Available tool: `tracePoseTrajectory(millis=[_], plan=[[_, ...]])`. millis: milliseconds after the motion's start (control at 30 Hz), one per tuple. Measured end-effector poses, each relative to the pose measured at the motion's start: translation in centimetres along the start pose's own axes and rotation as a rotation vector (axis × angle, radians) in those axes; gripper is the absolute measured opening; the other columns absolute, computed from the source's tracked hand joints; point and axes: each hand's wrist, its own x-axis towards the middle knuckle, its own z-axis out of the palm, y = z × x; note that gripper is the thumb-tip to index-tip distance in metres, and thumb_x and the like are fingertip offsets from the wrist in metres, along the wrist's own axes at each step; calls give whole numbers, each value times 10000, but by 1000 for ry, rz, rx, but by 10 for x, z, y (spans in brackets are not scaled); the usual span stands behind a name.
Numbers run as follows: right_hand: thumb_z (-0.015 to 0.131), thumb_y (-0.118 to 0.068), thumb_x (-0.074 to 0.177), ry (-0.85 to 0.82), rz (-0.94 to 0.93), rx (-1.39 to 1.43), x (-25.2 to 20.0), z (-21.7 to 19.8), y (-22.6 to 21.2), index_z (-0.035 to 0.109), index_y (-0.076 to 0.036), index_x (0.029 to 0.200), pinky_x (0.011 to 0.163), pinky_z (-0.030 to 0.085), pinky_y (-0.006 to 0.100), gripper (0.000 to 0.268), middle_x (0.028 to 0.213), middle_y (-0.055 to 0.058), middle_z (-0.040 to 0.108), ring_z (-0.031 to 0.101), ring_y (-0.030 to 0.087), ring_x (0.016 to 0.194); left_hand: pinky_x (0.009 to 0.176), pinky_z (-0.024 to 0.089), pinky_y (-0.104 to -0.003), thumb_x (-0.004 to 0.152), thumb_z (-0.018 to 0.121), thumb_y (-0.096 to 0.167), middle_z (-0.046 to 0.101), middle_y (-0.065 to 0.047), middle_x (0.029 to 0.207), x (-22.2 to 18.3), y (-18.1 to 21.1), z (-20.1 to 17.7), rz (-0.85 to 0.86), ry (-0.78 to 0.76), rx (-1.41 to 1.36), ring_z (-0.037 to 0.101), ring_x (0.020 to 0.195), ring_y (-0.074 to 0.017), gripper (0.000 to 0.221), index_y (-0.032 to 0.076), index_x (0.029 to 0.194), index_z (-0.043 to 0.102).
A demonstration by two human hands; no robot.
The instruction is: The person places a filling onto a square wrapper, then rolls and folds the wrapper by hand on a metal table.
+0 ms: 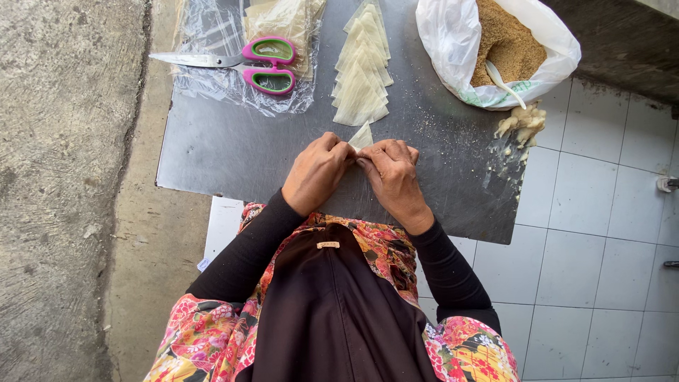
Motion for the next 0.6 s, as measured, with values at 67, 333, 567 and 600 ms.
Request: tracePoseTrajectory(millis=[67, 333, 567, 600], plan=[[785, -169, 959, -13, -18, -14, 1, -3, -1, 733, -99, 1114, 962, 338, 384, 177, 1029, -22, 656, 590, 164, 1016, 814, 531, -435, 931, 701, 118, 612, -148, 961, 1, 0, 5, -36, -6, 17, 643, 937, -345, 105, 35, 981, 660], [802, -156, 920, -47, -2, -17, 10, -8, -4, 733, -118, 1065, 935, 323, 377, 165, 990, -15, 645, 574, 183, 992, 813, 514, -458, 880, 739, 178, 609, -138, 968, 14, -7, 2, -95, -72, 47, 625, 961, -362, 136, 76, 938, 670], [792, -115, 941, -6, -105, -155, 5, 0, 1, 729, -98, 1107, 971, 373, 365, 179, 1015, 7, 662, 587, 191, 1010, 795, 517, -447, 844, 751, 199, 607, -137, 993, 19, -6, -7, -160, -61, -64, 626, 965, -354, 193, 80, 972, 669], [787, -106, 952, -16, -115, -169, 4, 0, 1, 726, -93, 1129, 975, 378, 362, 188, 1022, 7, 667, 593, 188, 1013, 803, 517, -449, 851, 752, 191, 613, -130, 991, 19, -6, -5, -143, -50, -38, 626, 974, -354, 173, 87, 966, 675]])
